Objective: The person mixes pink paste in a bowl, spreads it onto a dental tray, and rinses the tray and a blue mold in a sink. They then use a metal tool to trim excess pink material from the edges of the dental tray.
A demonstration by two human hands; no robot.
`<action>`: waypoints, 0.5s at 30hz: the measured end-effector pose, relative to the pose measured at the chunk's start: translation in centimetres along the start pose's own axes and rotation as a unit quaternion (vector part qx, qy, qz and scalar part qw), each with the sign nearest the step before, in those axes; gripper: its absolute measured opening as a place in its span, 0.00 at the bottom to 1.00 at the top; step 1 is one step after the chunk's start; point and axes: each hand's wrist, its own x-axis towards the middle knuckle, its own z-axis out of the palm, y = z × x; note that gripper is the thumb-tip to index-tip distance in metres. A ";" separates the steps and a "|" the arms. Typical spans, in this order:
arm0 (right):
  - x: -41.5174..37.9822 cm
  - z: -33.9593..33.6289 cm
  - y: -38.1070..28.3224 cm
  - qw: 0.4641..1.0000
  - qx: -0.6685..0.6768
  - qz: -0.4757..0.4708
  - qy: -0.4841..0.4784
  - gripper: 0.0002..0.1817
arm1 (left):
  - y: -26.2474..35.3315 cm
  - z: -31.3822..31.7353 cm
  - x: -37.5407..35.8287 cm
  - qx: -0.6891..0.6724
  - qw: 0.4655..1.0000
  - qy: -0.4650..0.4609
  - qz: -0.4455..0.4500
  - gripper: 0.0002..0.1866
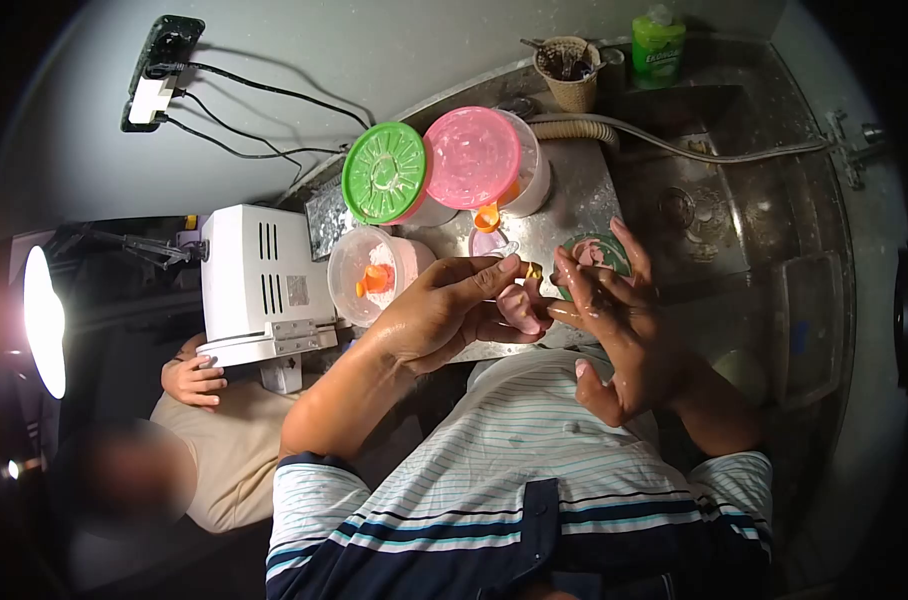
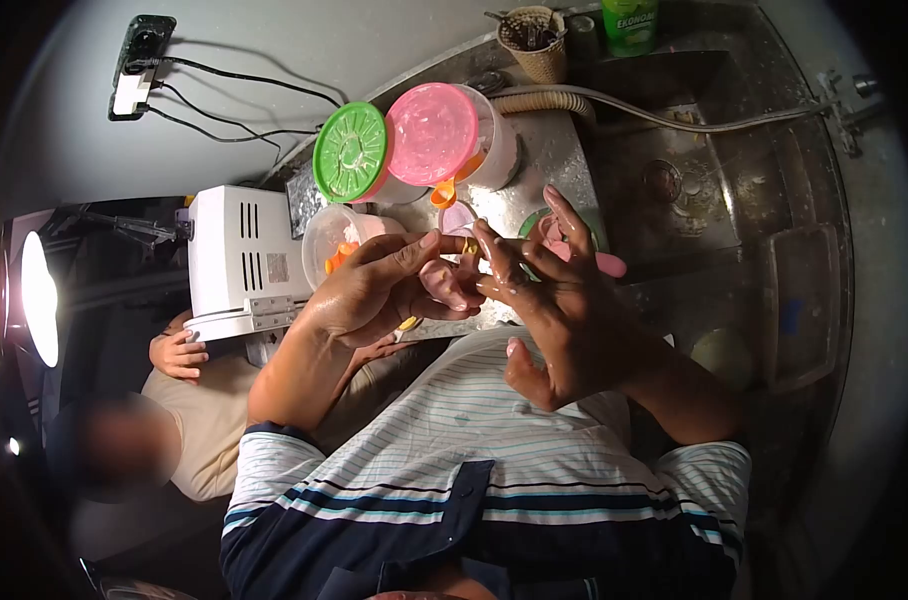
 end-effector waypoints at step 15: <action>1.6 0.4 2.9 0.991 0.034 -0.004 -0.128 0.46 | 0.0 0.0 0.3 -0.079 0.993 0.055 -0.064 0.27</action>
